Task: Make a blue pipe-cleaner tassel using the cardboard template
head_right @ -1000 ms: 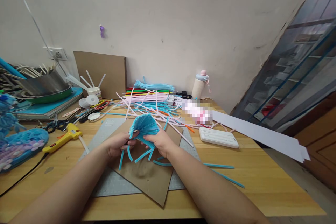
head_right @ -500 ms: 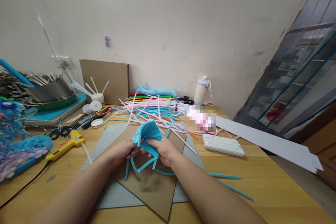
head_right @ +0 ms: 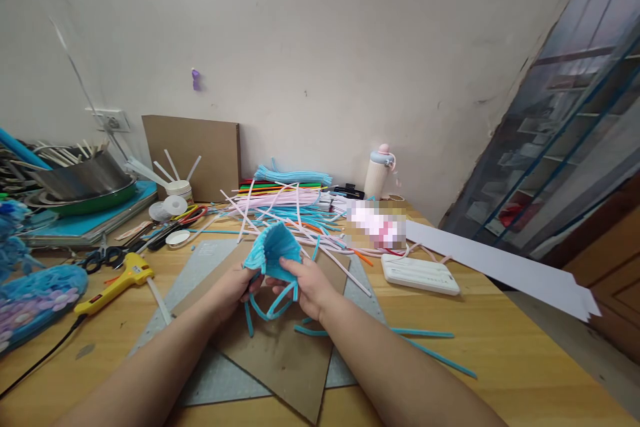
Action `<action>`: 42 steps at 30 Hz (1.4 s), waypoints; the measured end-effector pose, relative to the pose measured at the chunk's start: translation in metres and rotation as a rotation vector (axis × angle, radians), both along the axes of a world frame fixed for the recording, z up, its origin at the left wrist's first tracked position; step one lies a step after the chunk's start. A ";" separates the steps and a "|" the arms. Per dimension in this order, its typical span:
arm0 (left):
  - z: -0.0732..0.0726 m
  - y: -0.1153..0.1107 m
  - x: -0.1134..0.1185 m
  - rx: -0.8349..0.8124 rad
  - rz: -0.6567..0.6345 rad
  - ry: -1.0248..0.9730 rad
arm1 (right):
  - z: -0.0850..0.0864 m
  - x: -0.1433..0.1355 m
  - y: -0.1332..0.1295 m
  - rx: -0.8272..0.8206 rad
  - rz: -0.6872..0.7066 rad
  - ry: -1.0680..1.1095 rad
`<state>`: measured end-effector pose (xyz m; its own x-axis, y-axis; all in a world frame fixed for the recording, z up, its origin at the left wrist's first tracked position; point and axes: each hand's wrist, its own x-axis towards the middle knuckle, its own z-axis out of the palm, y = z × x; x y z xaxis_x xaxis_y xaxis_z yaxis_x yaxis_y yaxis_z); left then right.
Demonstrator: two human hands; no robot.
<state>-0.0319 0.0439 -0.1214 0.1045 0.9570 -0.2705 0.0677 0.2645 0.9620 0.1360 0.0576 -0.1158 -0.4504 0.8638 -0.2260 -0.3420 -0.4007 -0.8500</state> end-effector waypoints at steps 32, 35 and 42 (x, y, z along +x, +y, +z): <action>0.009 0.000 0.002 0.207 0.289 -0.485 | 0.106 0.078 -0.024 0.739 0.080 -0.667; 0.007 -0.001 0.005 0.218 0.261 -0.429 | 0.077 0.045 -0.005 0.470 -0.033 -0.423; -0.001 -0.002 0.012 0.264 0.263 -0.226 | 0.043 0.022 -0.004 0.225 0.052 -0.090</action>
<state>-0.0197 0.0423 -0.1225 -0.1234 0.9923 -0.0115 -0.1891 -0.0121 0.9819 0.1576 0.0534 -0.0725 -0.4822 0.8731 -0.0716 -0.2445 -0.2126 -0.9461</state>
